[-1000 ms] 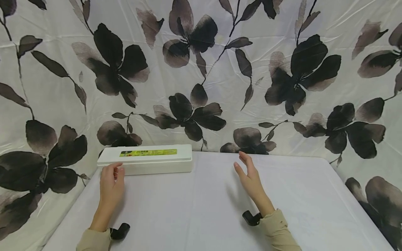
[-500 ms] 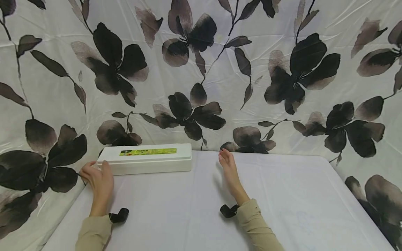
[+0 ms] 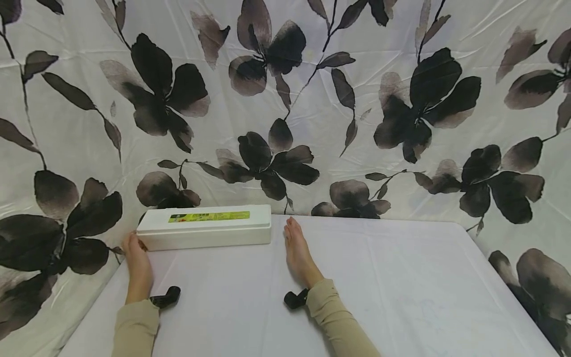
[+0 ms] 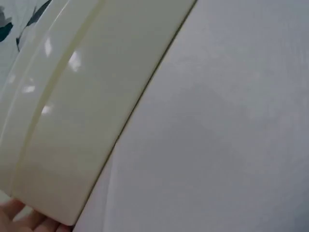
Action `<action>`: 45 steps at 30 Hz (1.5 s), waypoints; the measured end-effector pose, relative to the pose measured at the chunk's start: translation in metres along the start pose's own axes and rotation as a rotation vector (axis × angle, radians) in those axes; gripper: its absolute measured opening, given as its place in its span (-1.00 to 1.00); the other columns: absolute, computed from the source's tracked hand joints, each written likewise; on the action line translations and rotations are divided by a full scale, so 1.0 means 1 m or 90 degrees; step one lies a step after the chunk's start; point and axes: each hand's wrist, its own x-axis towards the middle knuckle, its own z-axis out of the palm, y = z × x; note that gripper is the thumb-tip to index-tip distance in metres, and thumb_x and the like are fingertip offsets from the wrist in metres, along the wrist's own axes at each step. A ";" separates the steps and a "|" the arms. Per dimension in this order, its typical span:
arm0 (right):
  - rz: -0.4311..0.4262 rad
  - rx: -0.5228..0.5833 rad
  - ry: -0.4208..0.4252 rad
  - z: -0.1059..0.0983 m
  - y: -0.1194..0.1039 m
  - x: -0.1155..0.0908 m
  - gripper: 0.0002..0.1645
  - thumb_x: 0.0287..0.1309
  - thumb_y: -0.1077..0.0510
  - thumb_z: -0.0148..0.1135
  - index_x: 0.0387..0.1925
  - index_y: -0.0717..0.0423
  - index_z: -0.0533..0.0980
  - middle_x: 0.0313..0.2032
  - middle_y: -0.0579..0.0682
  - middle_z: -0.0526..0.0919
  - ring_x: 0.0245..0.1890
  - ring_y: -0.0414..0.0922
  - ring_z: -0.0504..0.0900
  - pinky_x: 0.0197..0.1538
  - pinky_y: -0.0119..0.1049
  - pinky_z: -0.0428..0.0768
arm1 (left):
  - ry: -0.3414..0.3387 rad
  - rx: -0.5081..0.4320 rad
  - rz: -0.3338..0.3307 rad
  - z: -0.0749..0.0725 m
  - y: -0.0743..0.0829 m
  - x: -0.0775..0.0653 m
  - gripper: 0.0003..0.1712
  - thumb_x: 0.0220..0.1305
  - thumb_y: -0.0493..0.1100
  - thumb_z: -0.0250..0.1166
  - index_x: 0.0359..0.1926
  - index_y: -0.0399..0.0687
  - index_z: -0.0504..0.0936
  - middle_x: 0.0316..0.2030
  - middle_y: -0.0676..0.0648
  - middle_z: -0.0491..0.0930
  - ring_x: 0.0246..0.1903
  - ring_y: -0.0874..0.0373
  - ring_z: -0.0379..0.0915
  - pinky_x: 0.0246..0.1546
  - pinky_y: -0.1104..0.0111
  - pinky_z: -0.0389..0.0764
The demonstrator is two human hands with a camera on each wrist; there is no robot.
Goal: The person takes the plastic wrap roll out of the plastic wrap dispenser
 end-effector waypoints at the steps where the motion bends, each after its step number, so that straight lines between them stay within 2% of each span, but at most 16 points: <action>1: 0.004 0.013 0.000 0.002 0.003 0.000 -0.23 0.58 -0.03 -0.42 0.51 0.35 -0.35 0.53 0.26 -0.38 0.53 0.12 -0.40 0.48 -0.10 -0.38 | -0.016 0.020 0.004 -0.001 -0.002 0.001 -0.32 0.57 0.17 -0.45 0.51 -0.08 -0.05 0.44 -0.10 0.02 0.46 0.11 -0.13 0.43 0.31 -0.13; 4: 0.008 0.033 0.005 0.009 0.012 0.001 -0.24 0.59 -0.03 -0.46 0.50 0.37 -0.33 0.53 0.27 -0.36 0.53 0.12 -0.39 0.48 -0.11 -0.37 | -0.051 0.084 0.017 -0.003 -0.007 0.001 -0.25 0.56 0.19 -0.51 0.55 -0.15 -0.11 0.53 -0.16 -0.10 0.51 0.07 -0.25 0.46 0.23 -0.21; 5: 0.006 0.032 0.005 0.011 0.015 0.002 -0.25 0.59 -0.02 -0.47 0.50 0.39 -0.32 0.53 0.29 -0.36 0.53 0.13 -0.38 0.48 -0.11 -0.37 | -0.060 0.087 0.018 -0.004 -0.008 0.002 -0.25 0.56 0.19 -0.52 0.55 -0.15 -0.13 0.55 -0.16 -0.13 0.52 0.07 -0.28 0.46 0.24 -0.22; 11: -0.003 -0.041 -0.004 0.018 0.027 0.003 -0.32 0.57 0.08 -0.43 0.48 0.45 -0.17 0.52 0.33 -0.20 0.53 0.15 -0.24 0.48 -0.06 -0.33 | -0.060 -0.040 0.012 -0.005 -0.009 0.005 -0.29 0.60 0.10 -0.52 0.55 -0.23 -0.16 0.54 -0.19 -0.16 0.50 0.11 -0.20 0.43 0.40 -0.12; 13: -0.004 -0.077 -0.007 0.019 0.028 0.002 -0.33 0.57 0.08 -0.40 0.48 0.45 -0.13 0.51 0.32 -0.13 0.52 0.15 -0.17 0.49 -0.06 -0.26 | -0.056 -0.061 0.004 -0.005 -0.009 0.005 -0.29 0.60 0.10 -0.53 0.55 -0.25 -0.18 0.54 -0.21 -0.18 0.50 0.09 -0.21 0.43 0.41 -0.12; 21: -0.038 -0.158 -0.038 0.017 0.033 -0.002 -0.39 0.58 0.14 -0.37 0.48 0.41 -0.01 0.49 0.25 0.05 0.50 0.09 0.00 0.49 -0.06 -0.15 | -0.042 -0.059 0.004 -0.005 -0.007 0.001 -0.27 0.60 0.12 -0.52 0.55 -0.26 -0.16 0.54 -0.21 -0.15 0.51 0.08 -0.20 0.42 0.43 -0.11; 24: -0.047 -0.166 -0.040 0.015 0.034 -0.002 -0.41 0.57 0.15 -0.34 0.48 0.38 0.03 0.49 0.19 0.09 0.50 0.03 0.02 0.48 -0.11 -0.11 | -0.040 -0.063 0.008 -0.005 -0.007 0.000 -0.27 0.59 0.12 -0.52 0.54 -0.26 -0.15 0.54 -0.21 -0.14 0.51 0.08 -0.19 0.43 0.41 -0.11; 30: -0.047 -0.167 -0.022 0.014 0.035 -0.003 -0.43 0.57 0.13 -0.28 0.46 0.31 0.12 0.48 0.10 0.16 0.49 -0.06 0.04 0.48 -0.16 -0.04 | -0.023 -0.044 -0.010 -0.003 -0.008 -0.001 -0.28 0.59 0.14 -0.49 0.56 -0.17 -0.10 0.54 -0.14 -0.09 0.50 0.11 -0.16 0.43 0.39 -0.11; 33: -0.055 -0.179 -0.019 0.013 0.036 -0.004 -0.43 0.57 0.12 -0.28 0.45 0.29 0.16 0.46 0.07 0.20 0.49 -0.07 0.07 0.47 -0.16 -0.01 | 0.003 -0.044 -0.016 -0.003 -0.007 -0.001 -0.28 0.60 0.14 -0.45 0.54 -0.20 -0.04 0.53 -0.16 -0.04 0.49 0.11 -0.10 0.42 0.40 -0.07; 40: -0.072 -0.246 0.015 0.010 0.036 -0.005 -0.45 0.56 0.07 -0.24 0.42 0.23 0.25 0.41 0.00 0.31 0.45 -0.10 0.17 0.46 -0.15 0.06 | 0.075 -0.162 -0.055 -0.002 -0.006 0.000 -0.35 0.59 0.09 -0.25 0.42 -0.26 0.25 0.40 -0.19 0.27 0.35 0.18 0.23 0.31 0.49 0.20; 43: -0.079 -0.263 0.029 0.010 0.036 -0.006 -0.46 0.56 0.08 -0.22 0.40 0.24 0.28 0.40 0.00 0.33 0.44 -0.10 0.18 0.45 -0.16 0.07 | 0.100 -0.197 -0.057 -0.003 -0.006 -0.003 -0.47 0.59 0.08 -0.22 0.20 -0.17 0.45 0.16 -0.13 0.47 0.22 0.17 0.36 0.23 0.49 0.32; 45: -0.084 -0.260 0.044 0.010 0.036 -0.006 -0.48 0.55 0.10 -0.19 0.39 0.25 0.30 0.38 0.02 0.36 0.44 -0.09 0.20 0.45 -0.16 0.09 | 0.117 -0.217 -0.054 -0.004 -0.008 -0.004 -0.56 0.58 0.05 -0.19 0.00 -0.10 0.53 -0.05 0.01 0.56 0.09 0.16 0.44 0.11 0.51 0.41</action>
